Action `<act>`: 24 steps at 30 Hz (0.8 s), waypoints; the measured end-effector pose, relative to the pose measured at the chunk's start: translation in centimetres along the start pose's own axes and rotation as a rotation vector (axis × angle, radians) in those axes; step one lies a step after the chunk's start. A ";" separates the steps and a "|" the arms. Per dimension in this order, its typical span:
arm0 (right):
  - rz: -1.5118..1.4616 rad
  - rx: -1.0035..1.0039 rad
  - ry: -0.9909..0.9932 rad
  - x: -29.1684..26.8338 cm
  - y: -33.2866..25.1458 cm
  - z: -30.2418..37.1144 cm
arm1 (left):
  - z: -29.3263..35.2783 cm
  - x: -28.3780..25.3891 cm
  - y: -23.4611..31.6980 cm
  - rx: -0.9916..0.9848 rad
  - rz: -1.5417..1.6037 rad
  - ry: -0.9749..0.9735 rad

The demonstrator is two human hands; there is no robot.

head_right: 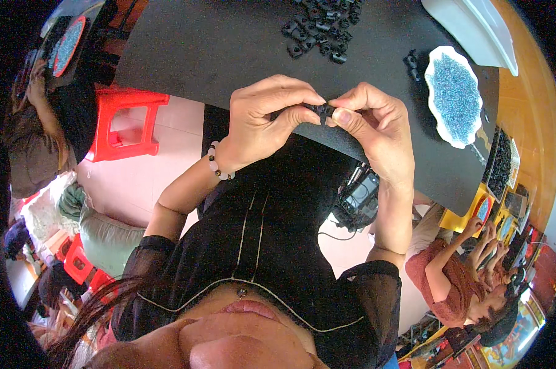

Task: Assembling small black plastic components by hand at a workshop table.

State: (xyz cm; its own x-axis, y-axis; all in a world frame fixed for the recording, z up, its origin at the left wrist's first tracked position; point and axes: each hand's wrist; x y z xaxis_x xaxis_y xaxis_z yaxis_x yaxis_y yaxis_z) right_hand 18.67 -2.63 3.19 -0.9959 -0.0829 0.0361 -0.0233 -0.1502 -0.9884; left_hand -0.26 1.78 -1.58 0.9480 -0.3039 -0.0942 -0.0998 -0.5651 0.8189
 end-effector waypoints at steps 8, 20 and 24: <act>0.096 0.010 0.031 0.5 -0.2 0.1 | 0.4 0.2 -0.3 0.031 -0.049 0.002; -0.022 -0.025 0.026 1.2 0.8 -0.3 | 0.3 0.0 -0.4 0.069 -0.060 0.032; -0.181 0.089 -0.007 1.3 0.6 -0.1 | 0.4 0.0 -0.2 0.038 0.006 0.047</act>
State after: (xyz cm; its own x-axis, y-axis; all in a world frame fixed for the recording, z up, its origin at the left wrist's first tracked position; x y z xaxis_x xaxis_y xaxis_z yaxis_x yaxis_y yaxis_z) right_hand 17.39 -2.69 2.63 -0.9755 -0.0531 0.2136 -0.1941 -0.2499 -0.9486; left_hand -0.40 1.56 -1.95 0.9605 -0.2712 -0.0621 -0.1158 -0.5927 0.7971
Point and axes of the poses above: each hand's wrist, its own z-axis away from the middle knuckle, its own x-axis out of the palm, y = z × x, and after that the axes turned 4 degrees about x, right-handed
